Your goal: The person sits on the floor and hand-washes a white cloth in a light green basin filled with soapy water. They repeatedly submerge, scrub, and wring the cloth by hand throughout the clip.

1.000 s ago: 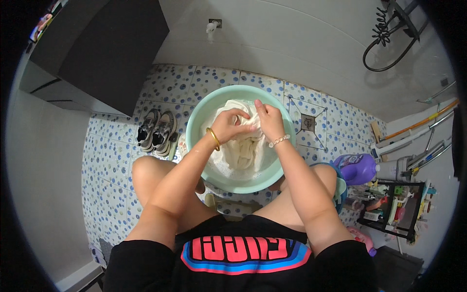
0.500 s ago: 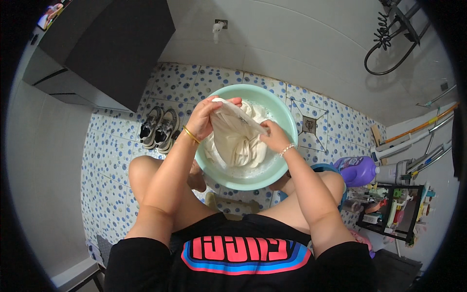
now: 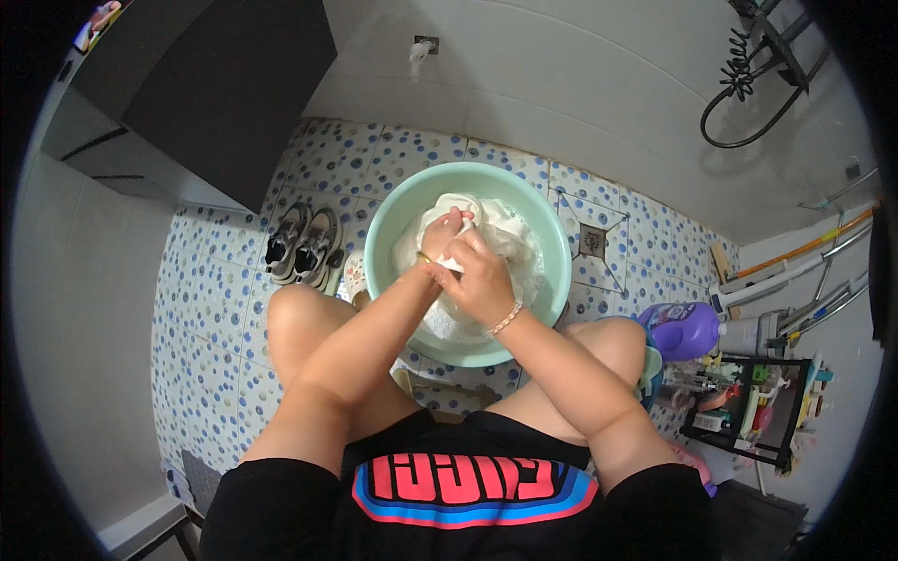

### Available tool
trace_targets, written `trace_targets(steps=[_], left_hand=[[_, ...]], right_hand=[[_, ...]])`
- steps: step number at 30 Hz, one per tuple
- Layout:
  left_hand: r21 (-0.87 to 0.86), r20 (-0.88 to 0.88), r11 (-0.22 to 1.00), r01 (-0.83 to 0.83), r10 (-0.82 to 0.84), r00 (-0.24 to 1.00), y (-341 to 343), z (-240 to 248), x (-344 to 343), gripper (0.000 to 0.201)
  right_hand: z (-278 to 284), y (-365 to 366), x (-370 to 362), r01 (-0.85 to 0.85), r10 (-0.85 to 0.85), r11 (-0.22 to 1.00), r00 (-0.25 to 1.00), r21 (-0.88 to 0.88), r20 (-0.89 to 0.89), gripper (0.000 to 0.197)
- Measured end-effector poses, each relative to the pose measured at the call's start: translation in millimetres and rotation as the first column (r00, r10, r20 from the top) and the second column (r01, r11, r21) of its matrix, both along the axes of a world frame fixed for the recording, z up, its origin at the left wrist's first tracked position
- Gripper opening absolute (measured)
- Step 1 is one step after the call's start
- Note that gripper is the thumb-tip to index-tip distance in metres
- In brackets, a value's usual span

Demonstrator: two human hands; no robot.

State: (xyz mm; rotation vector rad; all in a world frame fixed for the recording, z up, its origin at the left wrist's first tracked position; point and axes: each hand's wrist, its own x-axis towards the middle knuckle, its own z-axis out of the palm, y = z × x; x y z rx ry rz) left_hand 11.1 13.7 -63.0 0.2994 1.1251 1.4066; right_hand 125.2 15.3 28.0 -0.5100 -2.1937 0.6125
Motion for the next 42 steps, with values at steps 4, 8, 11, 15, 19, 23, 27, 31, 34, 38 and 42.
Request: trace_targets(steps=[4, 8, 11, 15, 19, 23, 27, 31, 34, 38, 42], left_hand=[[-0.319, -0.032, 0.923, -0.216, 0.217, 0.976, 2, 46, 44, 0.033], [-0.102, 0.322, 0.964, -0.247, 0.267, 0.908, 3, 39, 32, 0.036], [-0.251, 0.395, 0.930, -0.270, 0.353, 0.848, 1, 54, 33, 0.038], [-0.189, 0.236, 0.950, -0.247, 0.288, 0.928, 8, 21, 30, 0.037], [-0.234, 0.192, 0.920, -0.314, 0.360, 0.913, 7, 16, 18, 0.037], [-0.197, 0.293, 0.961, -0.195, 0.247, 0.923, 10, 31, 36, 0.035], [-0.202, 0.343, 0.951, -0.233, 0.291, 0.893, 15, 6, 19, 0.035], [-0.267, 0.278, 0.960, -0.088, 0.164, 0.946, 11, 39, 39, 0.034], [-0.122, 0.183, 0.991, 0.050, -0.027, 0.983, 5, 41, 22, 0.035], [-0.120, -0.912, 0.915, 0.384, -0.255, 0.322, 3, 68, -3, 0.044], [0.050, -0.999, 0.845, 0.533, 0.050, 0.015, -4, 59, -9, 0.039]], right_hand=[[-17, 55, -3, 0.489, -0.399, 0.859, 0.826, -0.152, 0.398, 0.023], [-8, 15, -6, 0.287, -0.270, 0.956, 0.943, -0.064, 0.193, 0.021], [-11, 18, -2, 0.204, -0.197, 0.979, 0.966, -0.026, 0.170, 0.026], [-17, 37, 1, 0.403, -0.370, 0.896, 0.910, -0.189, 0.185, 0.025], [-2, 2, 2, 0.169, -0.149, 0.976, 0.978, -0.134, 0.144, 0.021], [-8, 44, 9, 0.358, -0.285, 0.910, 0.905, -0.207, 0.315, 0.014], [-4, -5, 6, 0.141, -0.133, 0.989, 0.981, -0.051, 0.143, 0.013], [-21, 57, 18, 0.455, -0.361, 0.862, 0.860, -0.224, 0.360, 0.028], [-28, 57, 20, 0.392, -0.302, 0.830, 0.914, -0.397, 0.271, 0.034], [-23, 68, 39, 0.273, -0.184, 0.735, 0.961, -0.621, 0.204, 0.040], [-21, 64, 46, 0.070, -0.009, 0.620, 0.997, -0.782, 0.082, 0.029]])
